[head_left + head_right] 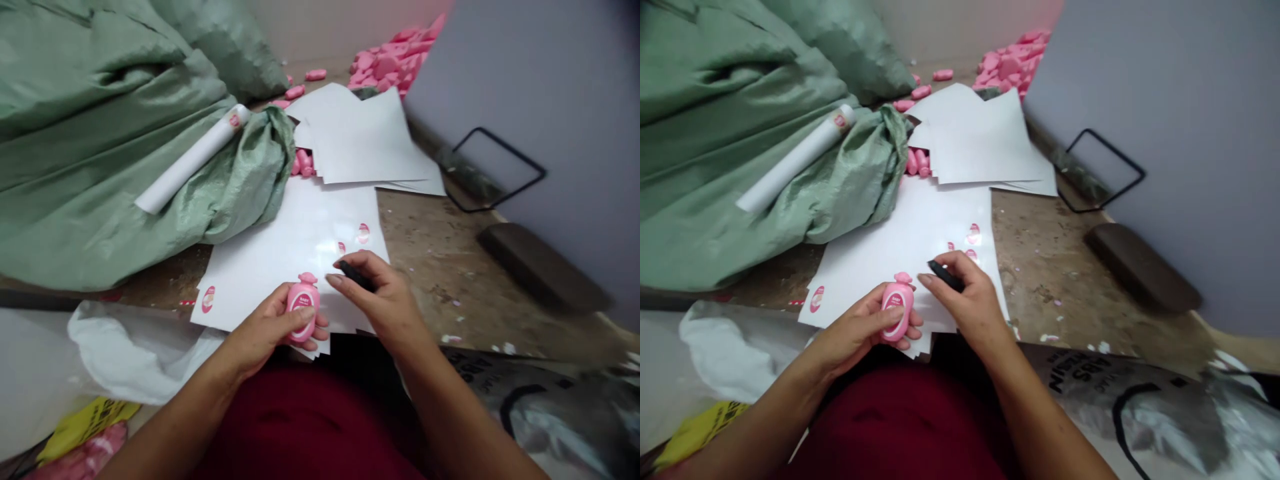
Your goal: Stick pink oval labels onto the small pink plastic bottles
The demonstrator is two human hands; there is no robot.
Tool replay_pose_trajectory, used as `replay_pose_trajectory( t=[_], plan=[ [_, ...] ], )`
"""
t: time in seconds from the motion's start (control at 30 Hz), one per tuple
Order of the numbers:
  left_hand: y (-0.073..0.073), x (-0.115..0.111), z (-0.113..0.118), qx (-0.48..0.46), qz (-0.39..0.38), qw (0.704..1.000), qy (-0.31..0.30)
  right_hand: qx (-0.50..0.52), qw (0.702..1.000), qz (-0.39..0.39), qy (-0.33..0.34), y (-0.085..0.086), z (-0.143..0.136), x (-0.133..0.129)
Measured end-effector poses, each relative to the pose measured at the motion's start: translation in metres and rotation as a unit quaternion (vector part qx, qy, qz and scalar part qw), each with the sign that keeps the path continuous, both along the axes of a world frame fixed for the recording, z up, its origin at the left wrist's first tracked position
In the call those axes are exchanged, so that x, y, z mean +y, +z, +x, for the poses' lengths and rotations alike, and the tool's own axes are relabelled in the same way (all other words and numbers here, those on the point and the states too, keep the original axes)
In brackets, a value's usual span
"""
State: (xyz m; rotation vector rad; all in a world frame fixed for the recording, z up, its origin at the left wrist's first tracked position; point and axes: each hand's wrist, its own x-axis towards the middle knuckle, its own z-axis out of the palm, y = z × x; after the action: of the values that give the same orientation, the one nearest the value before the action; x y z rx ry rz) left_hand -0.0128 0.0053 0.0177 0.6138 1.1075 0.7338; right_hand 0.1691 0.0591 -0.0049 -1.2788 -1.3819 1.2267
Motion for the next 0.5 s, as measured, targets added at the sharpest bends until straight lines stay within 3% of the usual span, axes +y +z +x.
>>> replay_pose_trajectory(
  t=[0.1,0.17,0.23,0.3,0.37,0.4,0.5],
  plan=[
    [0.006,-0.02,-0.049,0.108,0.007,0.993,0.045,-0.018,0.999,-0.021,-0.031,-0.007,0.01,0.001],
    [0.009,-0.043,-0.091,0.257,0.019,0.962,0.089,-0.048,0.996,-0.041,-0.063,-0.013,0.017,0.002],
    [0.008,-0.068,-0.131,0.434,0.043,0.893,0.109,-0.084,0.992,-0.036,-0.085,-0.019,0.023,0.0],
    [0.001,-0.085,-0.158,0.577,0.047,0.807,0.118,-0.134,0.989,-0.012,-0.064,-0.022,0.028,-0.005],
    [-0.01,-0.091,-0.169,0.666,0.062,0.736,0.105,-0.207,0.978,0.019,0.013,-0.025,0.032,-0.014],
    [-0.015,-0.09,-0.169,0.687,0.082,0.715,0.098,-0.252,0.965,0.038,0.062,-0.026,0.034,-0.019],
    [-0.025,-0.082,-0.157,0.685,0.17,0.704,0.085,-0.375,0.903,0.109,0.177,-0.032,0.045,-0.033]
  ],
)
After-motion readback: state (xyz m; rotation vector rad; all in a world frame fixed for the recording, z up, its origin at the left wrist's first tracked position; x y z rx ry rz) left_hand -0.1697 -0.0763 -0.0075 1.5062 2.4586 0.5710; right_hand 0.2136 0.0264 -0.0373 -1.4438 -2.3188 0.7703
